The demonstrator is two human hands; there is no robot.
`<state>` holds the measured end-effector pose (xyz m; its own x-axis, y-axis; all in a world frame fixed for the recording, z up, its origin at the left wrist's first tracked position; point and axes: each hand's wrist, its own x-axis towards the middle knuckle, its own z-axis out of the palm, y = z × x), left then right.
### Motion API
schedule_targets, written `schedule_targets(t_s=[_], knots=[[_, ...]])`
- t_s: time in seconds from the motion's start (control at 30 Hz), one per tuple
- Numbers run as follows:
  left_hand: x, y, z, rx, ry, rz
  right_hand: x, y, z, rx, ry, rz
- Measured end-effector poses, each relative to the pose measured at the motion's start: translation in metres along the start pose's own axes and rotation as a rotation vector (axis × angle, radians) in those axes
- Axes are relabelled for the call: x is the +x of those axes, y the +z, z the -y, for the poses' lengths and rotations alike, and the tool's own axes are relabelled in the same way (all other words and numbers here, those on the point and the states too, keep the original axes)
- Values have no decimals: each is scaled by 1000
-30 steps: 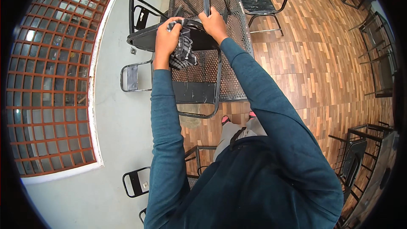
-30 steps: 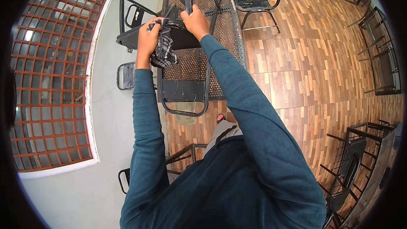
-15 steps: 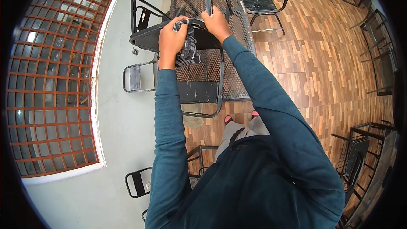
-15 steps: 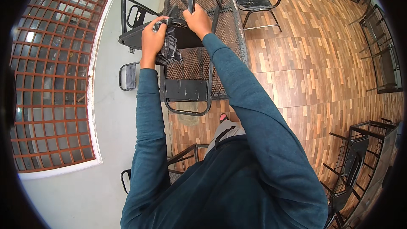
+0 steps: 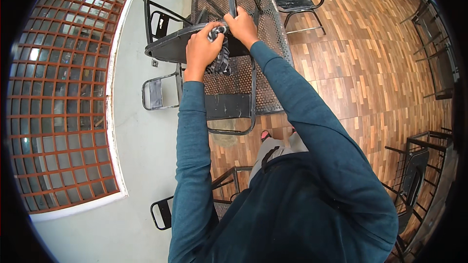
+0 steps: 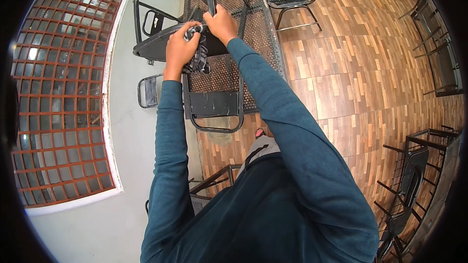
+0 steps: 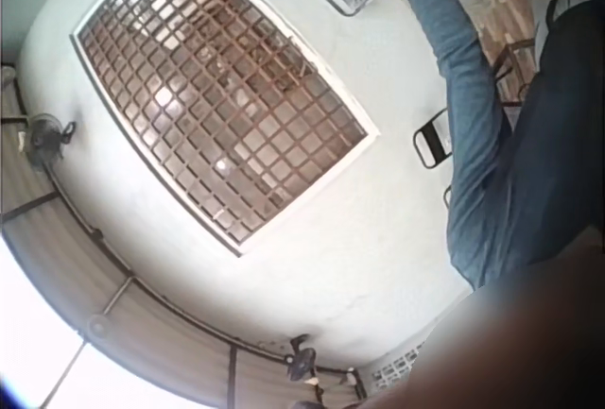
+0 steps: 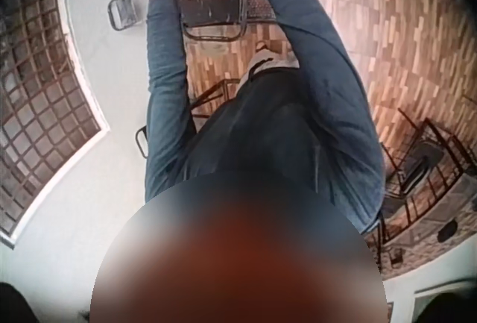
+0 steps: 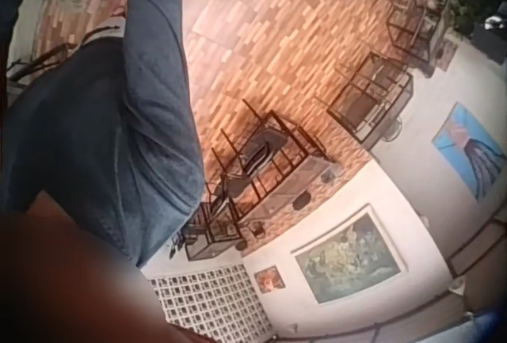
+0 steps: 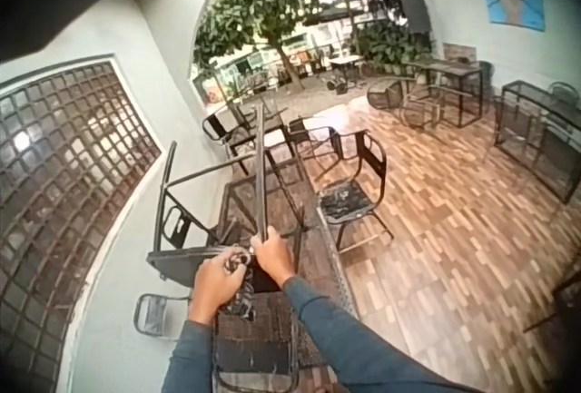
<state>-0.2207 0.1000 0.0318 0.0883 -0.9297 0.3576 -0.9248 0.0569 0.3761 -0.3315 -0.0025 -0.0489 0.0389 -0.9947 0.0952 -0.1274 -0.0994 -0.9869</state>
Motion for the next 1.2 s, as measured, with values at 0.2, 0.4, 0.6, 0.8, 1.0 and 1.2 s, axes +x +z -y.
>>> schedule_targets(t_s=[0.2, 0.4, 0.6, 0.8, 1.0, 1.2], knots=[[2, -1, -5, -64, -41, 12, 0, -7, 4, -68, 16, -2], [1, 4, 7, -171, -18, -74, 0, -3, 2, -59, 27, 24], [-1, 5, -1, -173, -70, -69, 2, -1, -1, -54, 6, -1], [4, 1, 4, -109, -51, -50, 1, -1, -7, -30, -57, -36], [-5, 9, 2, -179, -54, -143, 2, 8, -11, -56, 2, 0], [2, -3, 7, -91, 16, -55, 9, 7, -25, -35, -109, -81]])
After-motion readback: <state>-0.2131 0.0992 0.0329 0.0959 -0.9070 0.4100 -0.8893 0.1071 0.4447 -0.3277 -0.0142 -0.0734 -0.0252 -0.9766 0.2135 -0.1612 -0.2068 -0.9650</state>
